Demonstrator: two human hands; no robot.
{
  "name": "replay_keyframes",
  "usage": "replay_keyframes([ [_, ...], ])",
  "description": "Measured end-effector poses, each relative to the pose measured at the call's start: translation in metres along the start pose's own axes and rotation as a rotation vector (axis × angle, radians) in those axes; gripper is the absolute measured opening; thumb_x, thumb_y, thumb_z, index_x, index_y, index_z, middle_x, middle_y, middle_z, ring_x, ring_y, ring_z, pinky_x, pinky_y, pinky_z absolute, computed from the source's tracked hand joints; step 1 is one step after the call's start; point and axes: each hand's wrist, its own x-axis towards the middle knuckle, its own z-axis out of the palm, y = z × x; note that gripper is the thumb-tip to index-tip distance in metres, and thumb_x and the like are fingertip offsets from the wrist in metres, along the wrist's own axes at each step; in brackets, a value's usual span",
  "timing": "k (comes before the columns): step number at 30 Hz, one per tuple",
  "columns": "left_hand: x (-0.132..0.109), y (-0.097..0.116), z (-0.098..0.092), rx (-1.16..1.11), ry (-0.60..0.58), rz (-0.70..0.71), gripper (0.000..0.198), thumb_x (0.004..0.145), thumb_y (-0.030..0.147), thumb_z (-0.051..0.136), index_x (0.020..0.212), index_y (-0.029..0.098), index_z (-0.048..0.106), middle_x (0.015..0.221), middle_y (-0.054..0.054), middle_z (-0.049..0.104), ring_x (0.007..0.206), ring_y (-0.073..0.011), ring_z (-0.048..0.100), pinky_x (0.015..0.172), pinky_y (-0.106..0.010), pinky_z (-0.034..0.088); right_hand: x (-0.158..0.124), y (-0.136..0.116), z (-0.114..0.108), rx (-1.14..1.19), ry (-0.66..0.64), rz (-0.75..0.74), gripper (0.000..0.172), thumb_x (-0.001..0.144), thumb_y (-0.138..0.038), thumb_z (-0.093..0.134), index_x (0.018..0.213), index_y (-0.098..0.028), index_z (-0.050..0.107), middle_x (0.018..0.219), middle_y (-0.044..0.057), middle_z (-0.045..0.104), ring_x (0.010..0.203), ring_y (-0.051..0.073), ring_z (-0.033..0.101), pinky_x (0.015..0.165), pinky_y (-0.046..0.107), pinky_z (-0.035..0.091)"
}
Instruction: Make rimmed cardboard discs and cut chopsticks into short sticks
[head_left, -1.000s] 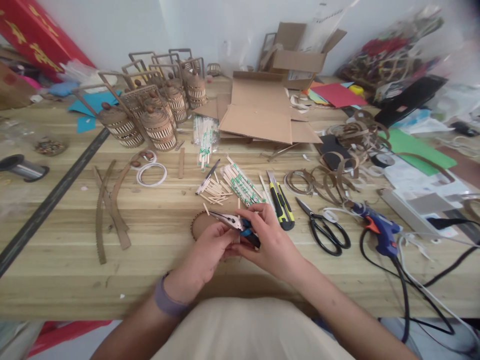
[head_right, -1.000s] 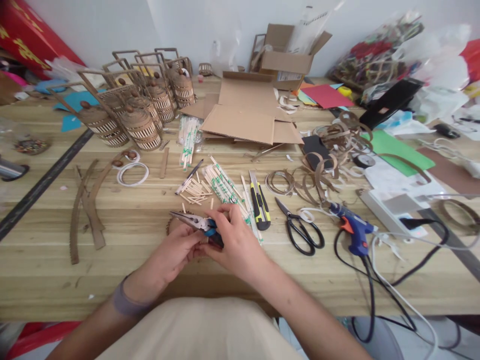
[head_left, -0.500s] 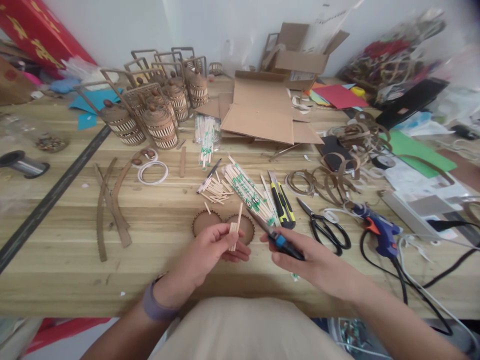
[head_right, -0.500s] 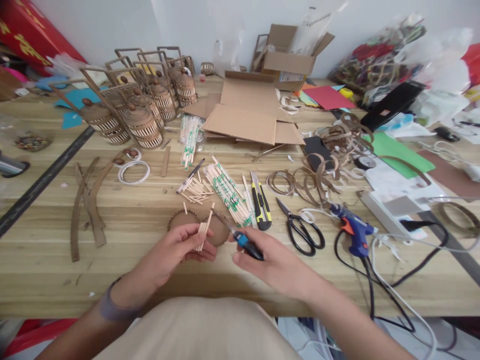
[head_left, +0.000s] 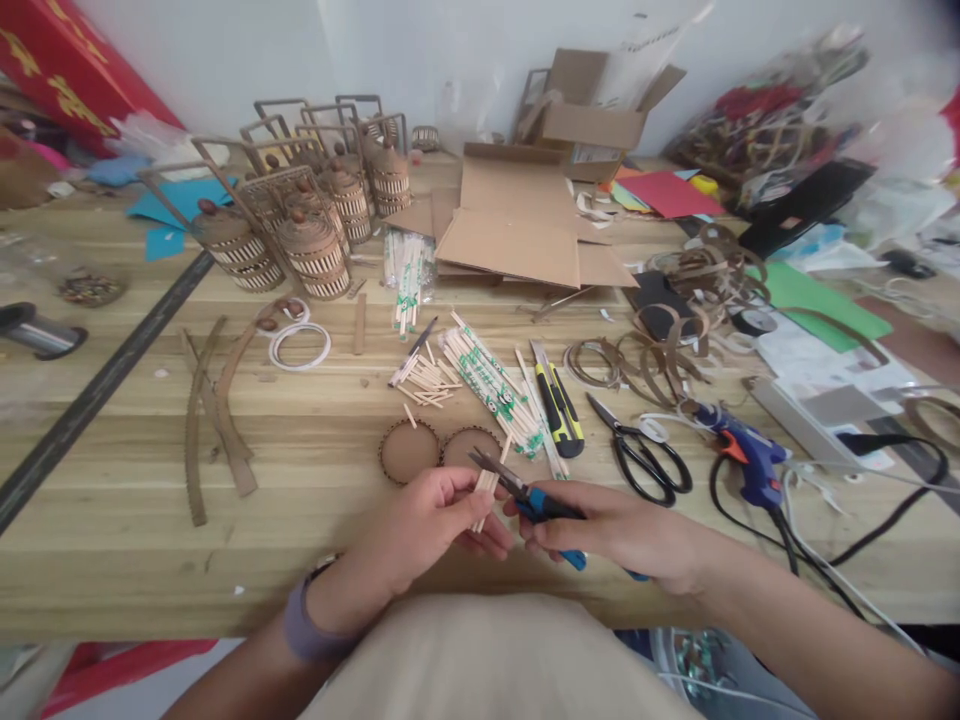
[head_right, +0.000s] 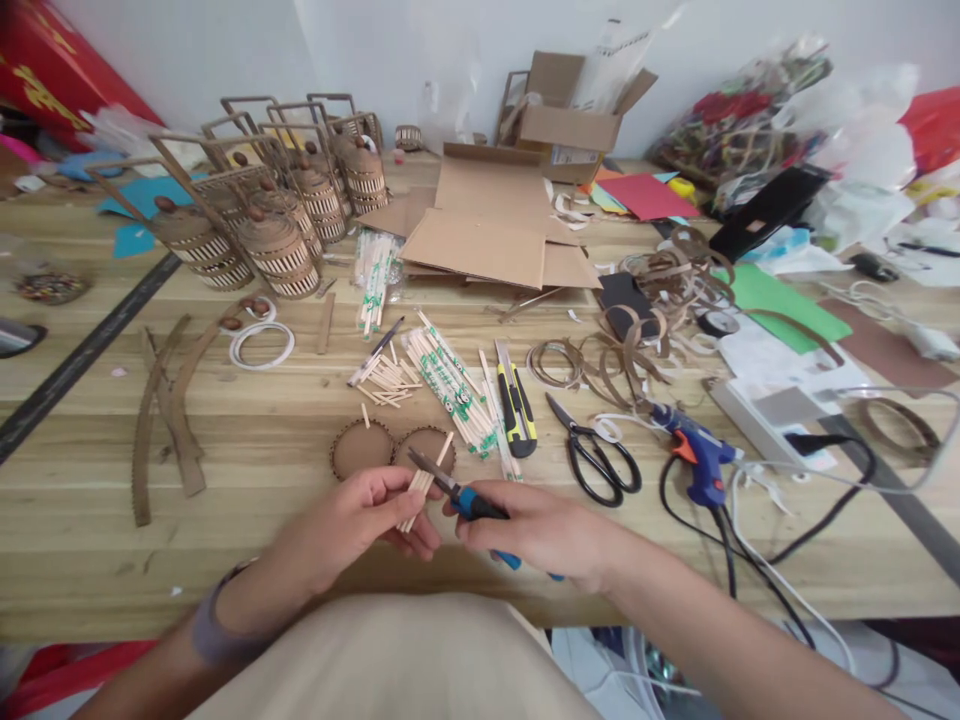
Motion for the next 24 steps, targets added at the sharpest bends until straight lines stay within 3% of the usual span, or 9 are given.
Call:
replay_keyframes([
  [10,0.0015,0.001,-0.0002,0.003,-0.021,-0.016,0.057,0.07,0.069,0.068,0.085,0.014,0.066,0.071,-0.004,0.071,0.064,-0.0144,0.067,0.063,-0.025,0.049,0.0058,-0.0063,0.0016,0.0,-0.046,-0.039,0.021,0.072,-0.036,0.06,0.084,-0.019,0.059,0.081,0.0,0.053,0.075,0.015,0.044,0.066,0.028,0.035],
  [24,0.0019,0.0015,0.0007,0.012,-0.016,-0.025,0.058,0.069,0.07,0.068,0.084,0.014,0.065,0.065,-0.002,0.069,0.059,-0.0129,0.065,0.06,-0.024,0.049,0.0107,-0.0034,0.0023,-0.101,-0.022,-0.041,0.024,0.074,-0.025,0.054,0.095,-0.018,0.06,0.076,-0.002,0.049,0.071,0.014,0.042,0.063,0.027,0.033],
])
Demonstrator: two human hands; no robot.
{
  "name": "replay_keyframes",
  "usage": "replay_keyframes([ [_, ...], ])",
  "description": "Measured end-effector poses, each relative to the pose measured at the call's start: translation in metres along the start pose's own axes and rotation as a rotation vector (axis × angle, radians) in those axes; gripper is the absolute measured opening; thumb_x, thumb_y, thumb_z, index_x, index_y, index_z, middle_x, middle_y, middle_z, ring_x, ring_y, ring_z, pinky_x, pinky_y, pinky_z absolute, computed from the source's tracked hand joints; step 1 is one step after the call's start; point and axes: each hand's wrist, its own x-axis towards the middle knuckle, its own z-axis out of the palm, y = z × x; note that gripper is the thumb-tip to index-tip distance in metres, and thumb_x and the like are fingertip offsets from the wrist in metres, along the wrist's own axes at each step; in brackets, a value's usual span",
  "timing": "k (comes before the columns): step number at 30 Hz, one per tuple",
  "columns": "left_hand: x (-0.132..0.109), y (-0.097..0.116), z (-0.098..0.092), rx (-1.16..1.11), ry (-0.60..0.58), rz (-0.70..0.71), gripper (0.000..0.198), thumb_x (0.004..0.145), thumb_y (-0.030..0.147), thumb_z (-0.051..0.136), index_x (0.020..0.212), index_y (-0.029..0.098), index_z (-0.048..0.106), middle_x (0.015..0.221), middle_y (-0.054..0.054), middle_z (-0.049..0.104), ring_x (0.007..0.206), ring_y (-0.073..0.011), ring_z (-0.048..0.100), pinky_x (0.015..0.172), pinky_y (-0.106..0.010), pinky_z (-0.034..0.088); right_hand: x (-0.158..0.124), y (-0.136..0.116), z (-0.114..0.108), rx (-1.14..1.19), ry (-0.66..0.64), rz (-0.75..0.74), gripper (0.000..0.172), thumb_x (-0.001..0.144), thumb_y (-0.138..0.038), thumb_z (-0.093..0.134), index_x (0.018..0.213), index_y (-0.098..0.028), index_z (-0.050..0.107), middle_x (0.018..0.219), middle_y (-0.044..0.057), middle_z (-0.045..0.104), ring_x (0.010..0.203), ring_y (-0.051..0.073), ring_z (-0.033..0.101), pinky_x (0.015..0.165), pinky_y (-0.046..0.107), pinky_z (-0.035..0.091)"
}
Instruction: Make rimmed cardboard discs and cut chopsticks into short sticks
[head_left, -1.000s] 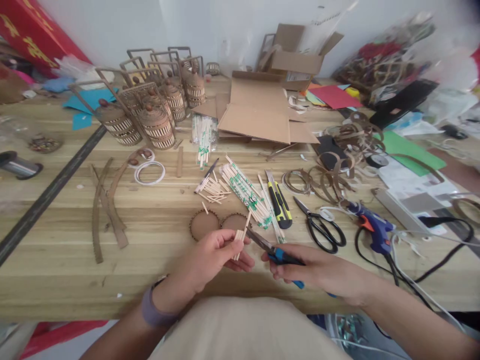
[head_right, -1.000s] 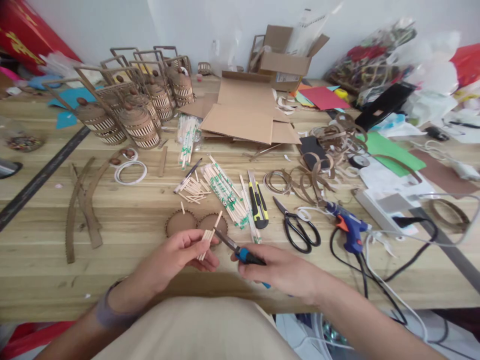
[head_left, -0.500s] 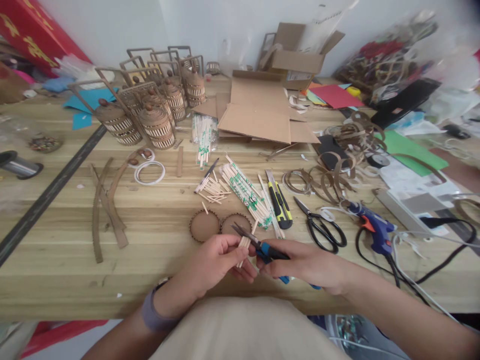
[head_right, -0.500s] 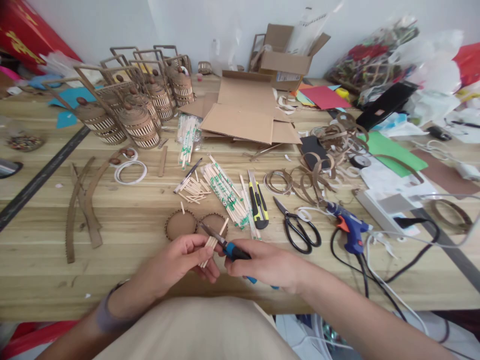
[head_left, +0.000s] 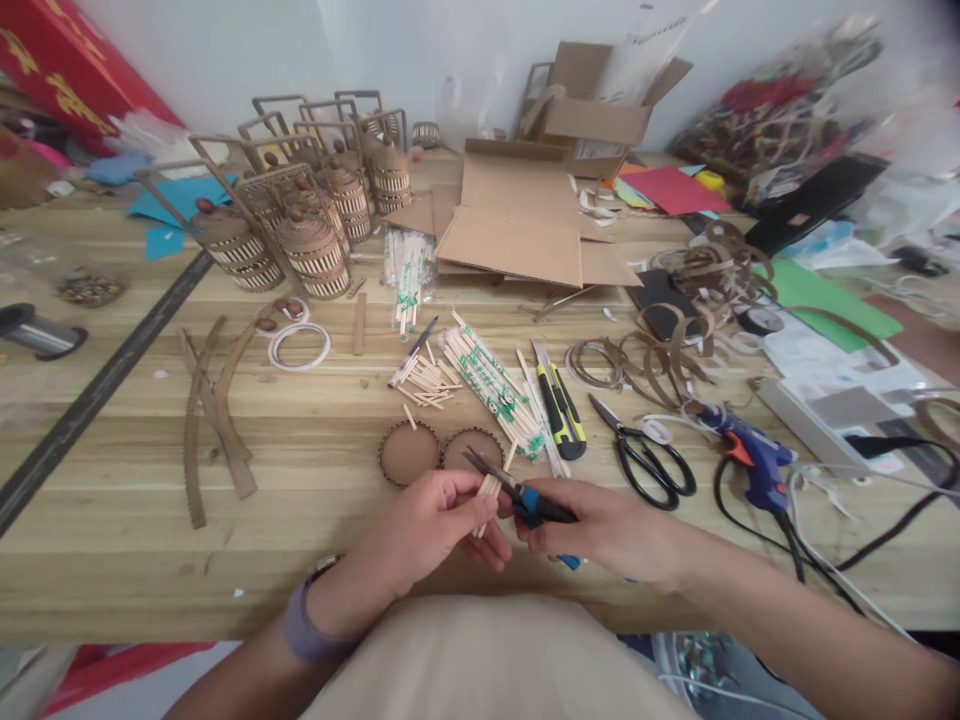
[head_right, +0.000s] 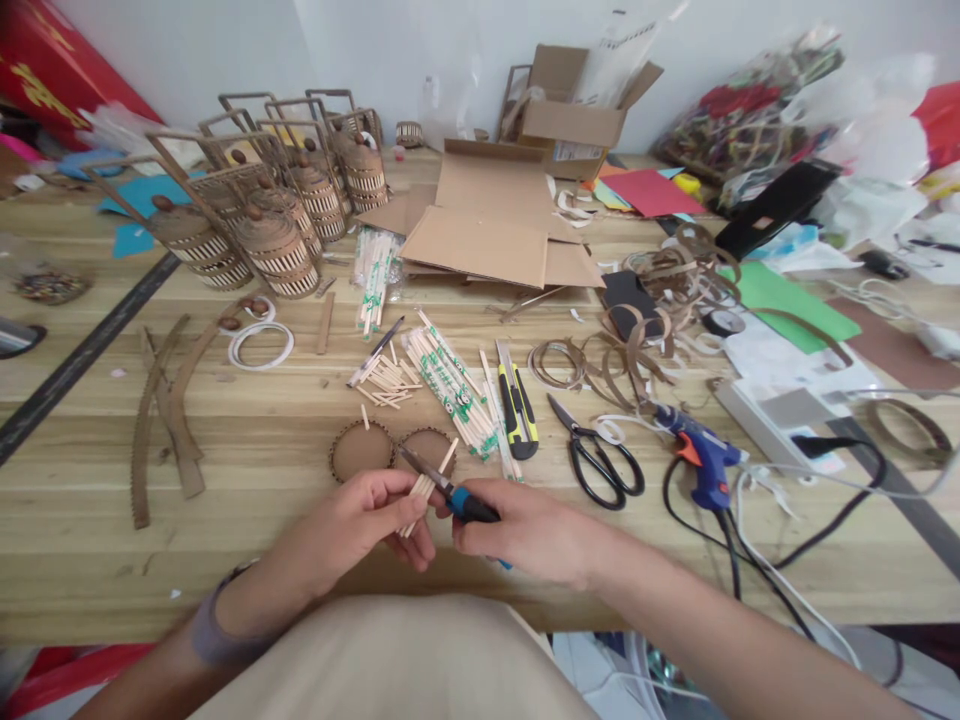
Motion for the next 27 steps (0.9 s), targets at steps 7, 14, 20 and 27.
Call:
replay_keyframes([
  [7,-0.0002,0.0003,0.0002,0.02,-0.014,0.026,0.055,0.072,0.069,0.066,0.081,0.014,0.064,0.062,-0.001,0.066,0.056,-0.0122,0.062,0.06,-0.025,0.049,0.0012,0.0027,0.0082,-0.13,0.11,-0.07,0.011,0.074,-0.02,0.051,0.082,-0.018,0.057,0.072,-0.002,0.051,0.067,0.014,0.044,0.063,0.026,0.035],
  [14,0.0023,-0.0049,-0.0013,0.054,0.0,0.019,0.05,0.073,0.064,0.067,0.083,0.015,0.06,0.062,0.0,0.064,0.055,-0.0122,0.061,0.058,-0.025,0.048,0.004,0.0035,0.0102,-0.128,0.124,-0.092,0.007,0.076,-0.021,0.05,0.079,-0.018,0.056,0.069,-0.003,0.05,0.065,0.014,0.043,0.063,0.026,0.035],
  [20,0.0005,-0.0023,-0.0011,0.085,0.013,0.014,0.05,0.077,0.065,0.06,0.083,0.015,0.059,0.06,0.001,0.061,0.05,-0.0112,0.057,0.054,-0.025,0.046,0.0044,0.0038,0.0041,-0.018,0.015,-0.087,0.018,0.077,-0.028,0.054,0.092,-0.019,0.06,0.082,0.0,0.056,0.078,0.017,0.049,0.071,0.027,0.038],
  [27,0.0033,-0.0081,-0.0015,0.067,0.007,0.004,0.054,0.076,0.069,0.058,0.082,0.015,0.057,0.056,0.003,0.057,0.044,-0.0101,0.051,0.049,-0.024,0.04,0.0059,0.0087,0.0041,0.067,-0.017,-0.004,0.024,0.074,-0.029,0.057,0.097,-0.02,0.061,0.081,-0.002,0.054,0.075,0.015,0.045,0.067,0.028,0.035],
])
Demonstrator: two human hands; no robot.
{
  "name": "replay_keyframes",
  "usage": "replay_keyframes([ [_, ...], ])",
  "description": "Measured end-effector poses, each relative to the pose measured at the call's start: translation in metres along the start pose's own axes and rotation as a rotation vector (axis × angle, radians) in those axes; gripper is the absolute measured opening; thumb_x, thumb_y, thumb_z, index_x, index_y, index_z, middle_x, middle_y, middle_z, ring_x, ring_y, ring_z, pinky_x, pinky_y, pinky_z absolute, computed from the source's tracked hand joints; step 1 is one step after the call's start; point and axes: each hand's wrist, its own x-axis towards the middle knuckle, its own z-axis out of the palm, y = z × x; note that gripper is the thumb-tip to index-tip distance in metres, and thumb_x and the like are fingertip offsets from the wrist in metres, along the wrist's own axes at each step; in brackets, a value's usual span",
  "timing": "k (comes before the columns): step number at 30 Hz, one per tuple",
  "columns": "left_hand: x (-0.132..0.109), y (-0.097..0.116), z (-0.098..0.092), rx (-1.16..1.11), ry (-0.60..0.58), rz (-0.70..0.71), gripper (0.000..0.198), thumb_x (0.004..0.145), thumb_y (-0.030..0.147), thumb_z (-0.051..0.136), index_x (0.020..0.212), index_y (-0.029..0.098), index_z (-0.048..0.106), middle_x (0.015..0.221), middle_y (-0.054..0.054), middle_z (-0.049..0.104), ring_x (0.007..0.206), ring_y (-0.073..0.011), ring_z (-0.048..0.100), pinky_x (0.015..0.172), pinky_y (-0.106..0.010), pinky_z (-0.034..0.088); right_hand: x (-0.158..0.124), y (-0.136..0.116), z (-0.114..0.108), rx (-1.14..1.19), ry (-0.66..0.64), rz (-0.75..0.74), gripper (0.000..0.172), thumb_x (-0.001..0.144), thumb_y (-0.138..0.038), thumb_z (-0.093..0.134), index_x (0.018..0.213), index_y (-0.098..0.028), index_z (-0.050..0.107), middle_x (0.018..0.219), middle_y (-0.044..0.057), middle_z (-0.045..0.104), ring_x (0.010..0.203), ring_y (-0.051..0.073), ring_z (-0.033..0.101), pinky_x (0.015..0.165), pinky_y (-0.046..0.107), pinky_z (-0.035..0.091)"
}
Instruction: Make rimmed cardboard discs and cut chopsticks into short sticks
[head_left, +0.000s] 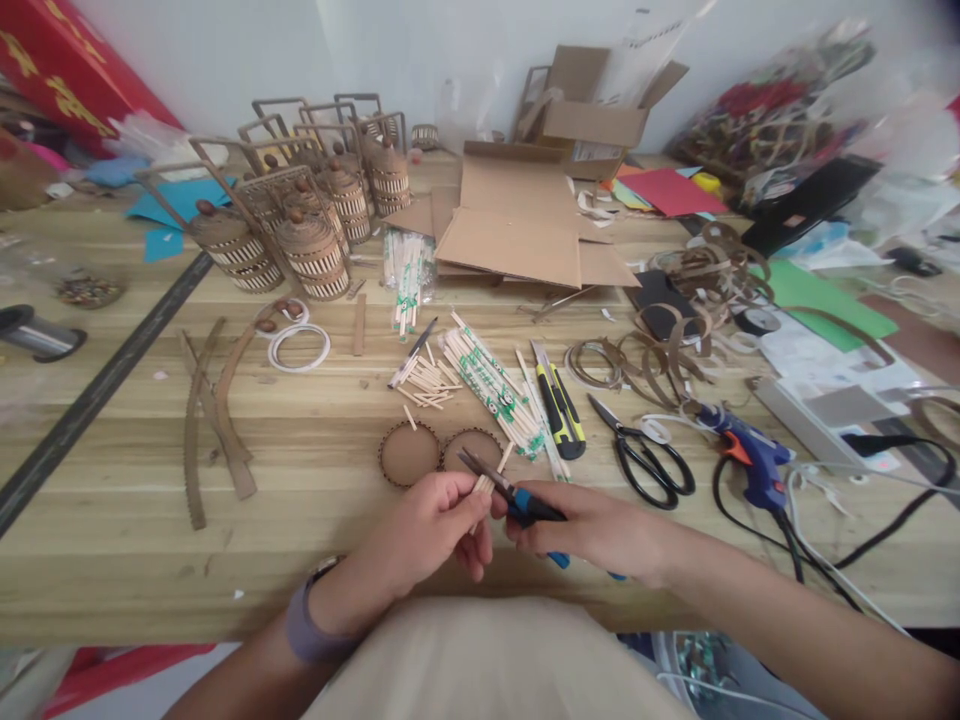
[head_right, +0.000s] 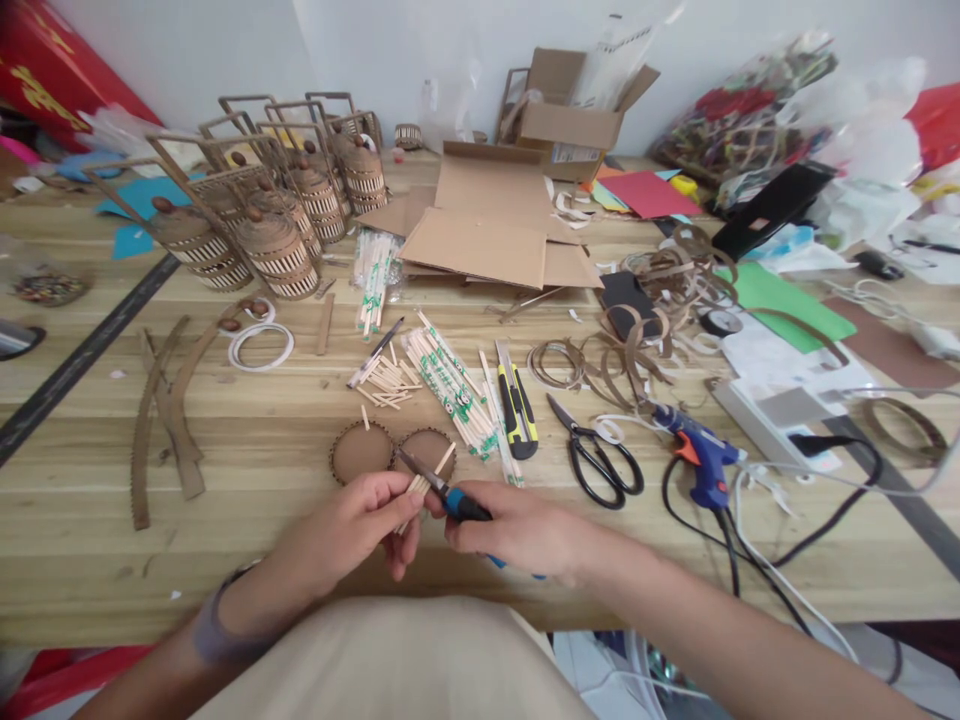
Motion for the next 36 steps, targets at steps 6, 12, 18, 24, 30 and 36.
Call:
replay_keyframes([
  [6,-0.003,0.004,0.002,0.031,0.003,0.043,0.053,0.081,0.067,0.054,0.079,0.015,0.06,0.055,0.003,0.052,0.045,-0.0093,0.047,0.048,-0.023,0.036,0.003,0.0,0.003,-0.066,0.048,-0.076,0.014,0.073,-0.02,0.053,0.087,-0.02,0.055,0.072,-0.004,0.047,0.067,0.013,0.042,0.062,0.025,0.033],
  [12,-0.002,0.003,0.001,0.066,0.028,0.068,0.051,0.083,0.066,0.052,0.078,0.015,0.06,0.052,0.005,0.049,0.043,-0.0084,0.044,0.048,-0.023,0.033,0.005,-0.004,0.011,-0.067,0.094,-0.091,0.006,0.076,-0.022,0.053,0.075,-0.021,0.047,0.061,-0.006,0.038,0.059,0.011,0.036,0.056,0.025,0.029],
  [18,-0.002,0.006,0.001,0.042,0.08,0.09,0.048,0.082,0.064,0.055,0.077,0.016,0.058,0.052,0.006,0.048,0.044,-0.0082,0.042,0.05,-0.023,0.033,0.007,-0.005,0.008,-0.059,0.103,-0.154,0.009,0.074,-0.024,0.055,0.081,-0.02,0.051,0.072,-0.004,0.045,0.069,0.014,0.04,0.064,0.027,0.033],
  [24,-0.003,0.006,0.001,-0.111,0.076,0.028,0.047,0.079,0.063,0.058,0.083,0.016,0.058,0.052,0.006,0.049,0.041,-0.0071,0.038,0.044,-0.022,0.027,0.004,-0.008,0.006,0.129,0.036,-0.062,0.017,0.077,-0.032,0.06,0.089,-0.021,0.056,0.083,0.001,0.057,0.081,0.018,0.051,0.074,0.031,0.04],
  [30,-0.001,0.004,0.003,-0.114,0.074,0.012,0.048,0.078,0.065,0.056,0.082,0.016,0.056,0.049,0.007,0.046,0.039,-0.0069,0.036,0.04,-0.022,0.025,0.005,-0.006,0.005,0.138,0.019,-0.046,0.017,0.075,-0.029,0.06,0.088,-0.02,0.056,0.079,0.0,0.055,0.076,0.016,0.05,0.069,0.029,0.04],
  [36,-0.001,0.007,0.004,-0.091,0.059,0.032,0.046,0.079,0.063,0.056,0.078,0.017,0.056,0.048,0.009,0.04,0.04,-0.0052,0.026,0.041,-0.022,0.019,0.006,0.002,0.007,0.102,0.041,-0.061,0.015,0.072,-0.023,0.056,0.087,-0.02,0.053,0.07,-0.004,0.048,0.064,0.012,0.046,0.059,0.025,0.038],
])
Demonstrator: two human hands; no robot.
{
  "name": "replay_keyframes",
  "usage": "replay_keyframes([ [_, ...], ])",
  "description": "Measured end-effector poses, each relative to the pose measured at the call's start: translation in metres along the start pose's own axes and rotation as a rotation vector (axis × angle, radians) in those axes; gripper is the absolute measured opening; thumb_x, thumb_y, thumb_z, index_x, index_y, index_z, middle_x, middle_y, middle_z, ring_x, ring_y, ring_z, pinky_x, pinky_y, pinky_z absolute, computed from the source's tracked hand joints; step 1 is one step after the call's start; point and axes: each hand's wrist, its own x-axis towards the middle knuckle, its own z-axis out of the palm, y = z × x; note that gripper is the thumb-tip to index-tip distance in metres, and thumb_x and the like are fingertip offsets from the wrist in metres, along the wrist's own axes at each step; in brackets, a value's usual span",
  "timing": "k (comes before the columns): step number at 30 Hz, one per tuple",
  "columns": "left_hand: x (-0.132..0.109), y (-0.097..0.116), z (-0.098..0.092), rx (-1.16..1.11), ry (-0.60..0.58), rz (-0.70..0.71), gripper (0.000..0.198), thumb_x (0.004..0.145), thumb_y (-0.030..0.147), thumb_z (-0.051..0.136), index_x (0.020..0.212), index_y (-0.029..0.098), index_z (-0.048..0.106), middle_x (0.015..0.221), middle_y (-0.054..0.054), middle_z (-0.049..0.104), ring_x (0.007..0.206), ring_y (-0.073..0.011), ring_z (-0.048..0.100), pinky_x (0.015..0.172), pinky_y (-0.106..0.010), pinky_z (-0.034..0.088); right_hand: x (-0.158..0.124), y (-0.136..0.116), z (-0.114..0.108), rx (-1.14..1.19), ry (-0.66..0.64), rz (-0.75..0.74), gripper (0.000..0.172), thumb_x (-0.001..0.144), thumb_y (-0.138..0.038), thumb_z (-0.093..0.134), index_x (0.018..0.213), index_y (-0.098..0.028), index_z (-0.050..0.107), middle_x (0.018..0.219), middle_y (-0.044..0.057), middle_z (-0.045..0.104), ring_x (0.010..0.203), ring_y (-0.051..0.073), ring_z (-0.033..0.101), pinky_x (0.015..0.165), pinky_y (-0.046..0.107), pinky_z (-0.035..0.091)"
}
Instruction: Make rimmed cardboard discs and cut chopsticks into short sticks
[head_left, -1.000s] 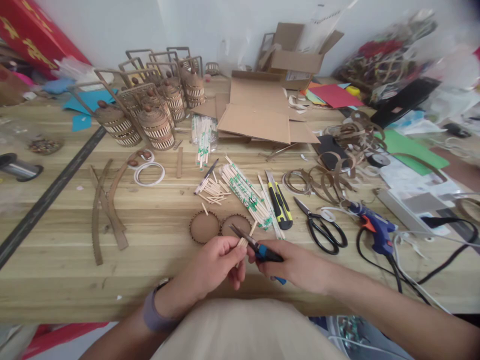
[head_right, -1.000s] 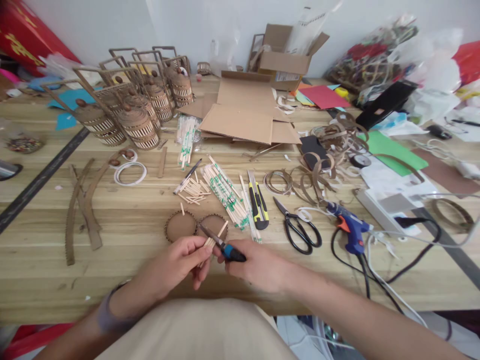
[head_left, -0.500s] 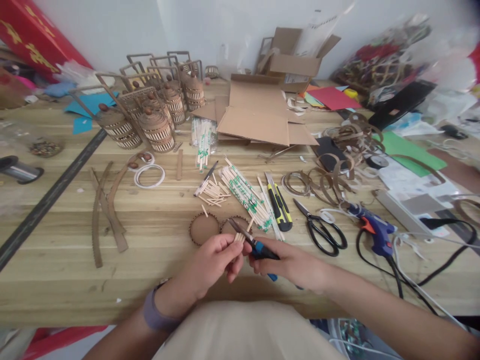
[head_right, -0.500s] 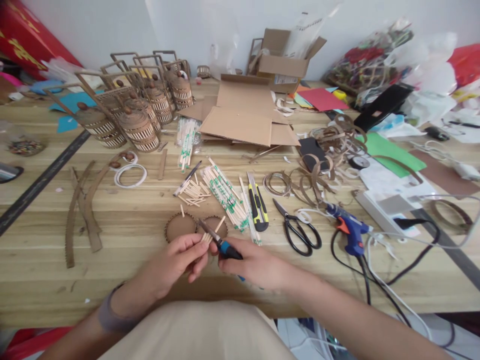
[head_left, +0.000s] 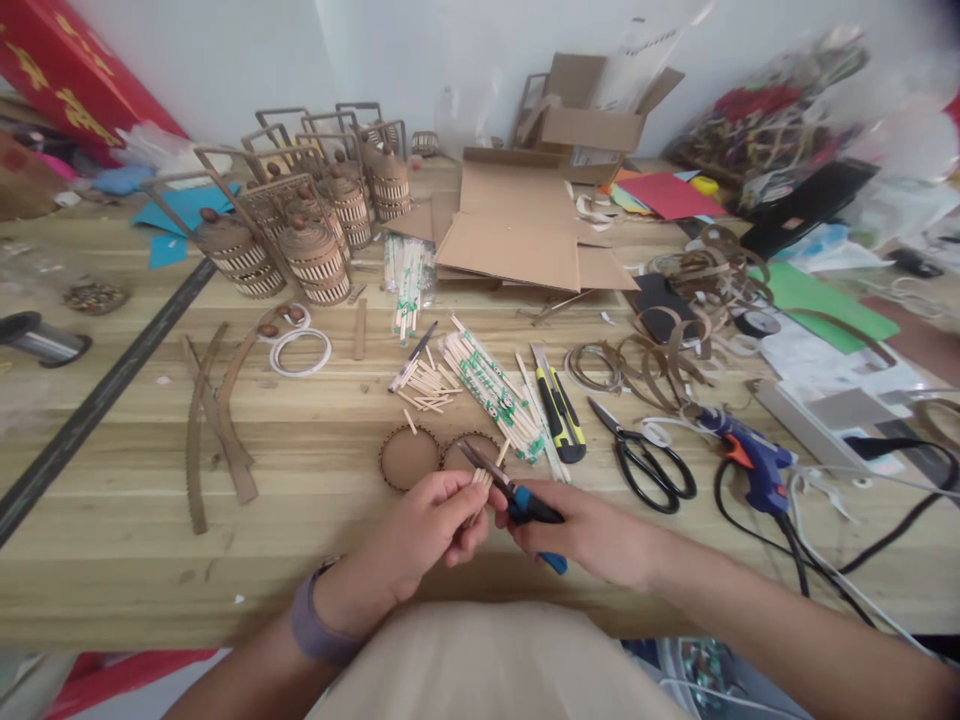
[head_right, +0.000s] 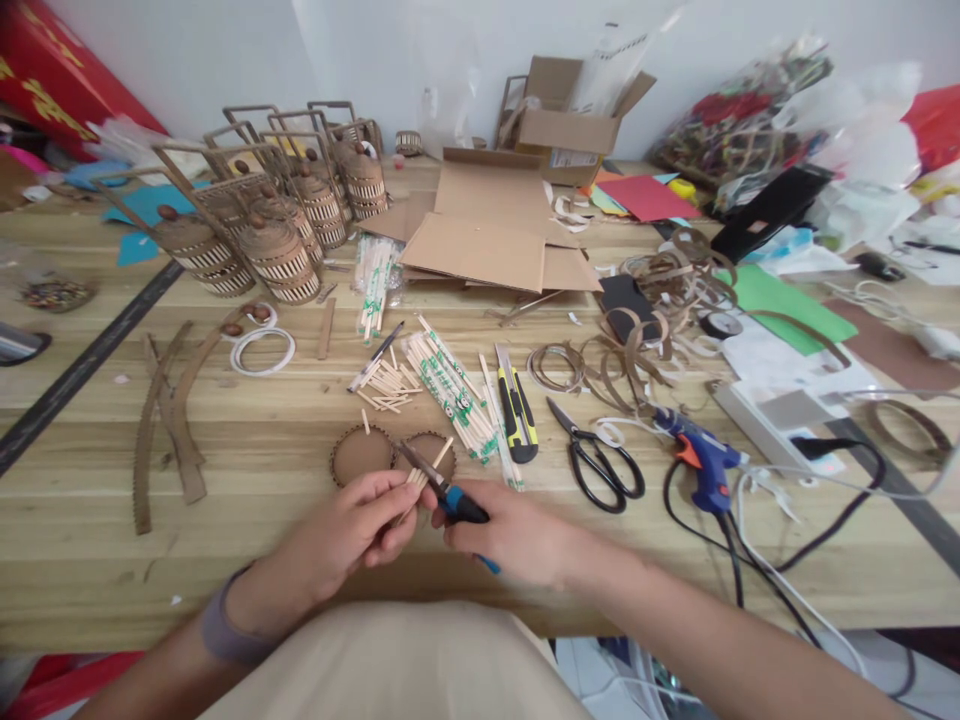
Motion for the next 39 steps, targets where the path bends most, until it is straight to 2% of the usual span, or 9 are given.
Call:
replay_keyframes([
  [8,0.002,-0.005,0.001,0.103,0.018,0.051,0.048,0.083,0.065,0.051,0.076,0.018,0.054,0.048,0.008,0.037,0.045,-0.0075,0.025,0.045,-0.023,0.02,0.003,-0.003,0.006,-0.096,0.03,-0.023,0.017,0.079,-0.034,0.057,0.079,-0.021,0.046,0.062,-0.006,0.041,0.059,0.012,0.04,0.056,0.026,0.032],
  [14,-0.003,0.002,-0.009,0.21,0.086,0.099,0.044,0.089,0.061,0.045,0.083,0.018,0.055,0.052,0.008,0.041,0.045,-0.0087,0.031,0.046,-0.023,0.025,-0.001,-0.001,0.0,-0.138,0.032,-0.153,0.023,0.086,-0.042,0.055,0.089,-0.019,0.054,0.08,0.0,0.054,0.074,0.016,0.049,0.069,0.028,0.04],
  [16,-0.006,0.005,-0.016,0.274,0.121,0.113,0.04,0.092,0.055,0.041,0.086,0.018,0.055,0.052,0.008,0.042,0.044,-0.0087,0.033,0.046,-0.022,0.027,-0.006,0.002,-0.006,-0.232,0.132,-0.152,0.025,0.089,-0.044,0.051,0.09,-0.02,0.056,0.084,0.002,0.058,0.078,0.018,0.052,0.073,0.03,0.041],
  [18,-0.007,0.008,-0.022,0.36,0.13,0.091,0.037,0.094,0.051,0.039,0.086,0.018,0.055,0.053,0.007,0.045,0.045,-0.0092,0.037,0.047,-0.022,0.031,-0.01,0.004,-0.012,-0.381,0.348,-0.153,0.022,0.09,-0.041,0.049,0.094,-0.021,0.056,0.089,0.005,0.063,0.082,0.021,0.057,0.076,0.033,0.043],
  [21,-0.004,0.008,-0.022,0.501,0.071,0.032,0.038,0.095,0.05,0.037,0.085,0.018,0.055,0.056,0.004,0.053,0.047,-0.0113,0.047,0.048,-0.023,0.037,-0.008,0.003,-0.014,-0.603,0.597,-0.324,0.016,0.091,-0.028,0.048,0.105,-0.022,0.054,0.109,0.011,0.064,0.103,0.026,0.059,0.088,0.038,0.044],
  [25,-0.001,0.007,-0.013,0.709,0.036,0.04,0.036,0.098,0.042,0.032,0.082,0.019,0.054,0.063,0.001,0.063,0.05,-0.0136,0.057,0.053,-0.025,0.043,0.005,-0.004,-0.004,-0.817,0.545,-0.619,0.022,0.087,-0.01,0.047,0.105,-0.02,0.053,0.122,0.014,0.061,0.117,0.027,0.054,0.097,0.042,0.043],
  [28,0.0,0.006,-0.009,0.947,0.094,0.091,0.031,0.097,0.029,0.033,0.078,0.019,0.056,0.07,-0.003,0.07,0.061,-0.0169,0.065,0.062,-0.027,0.047,0.015,-0.005,0.003,-0.968,0.536,-0.554,0.02,0.083,-0.007,0.052,0.099,-0.019,0.055,0.099,0.011,0.066,0.096,0.027,0.059,0.081,0.039,0.048],
  [31,0.002,0.001,-0.009,1.205,0.192,0.162,0.029,0.096,0.022,0.034,0.086,0.017,0.061,0.082,-0.009,0.074,0.076,-0.0234,0.07,0.069,-0.032,0.049,0.021,-0.005,0.007,-1.082,0.57,-0.446,0.015,0.083,-0.009,0.056,0.095,-0.018,0.056,0.094,0.01,0.066,0.09,0.027,0.059,0.076,0.037,0.047],
  [39,0.011,-0.005,0.003,1.546,0.295,0.069,0.029,0.096,0.015,0.034,0.104,0.015,0.061,0.08,-0.015,0.074,0.07,-0.0302,0.073,0.055,-0.033,0.047,0.033,-0.012,0.019,-1.156,0.568,-0.13,0.017,0.081,-0.005,0.052,0.095,-0.015,0.056,0.094,0.013,0.065,0.092,0.028,0.06,0.078,0.036,0.042],
])
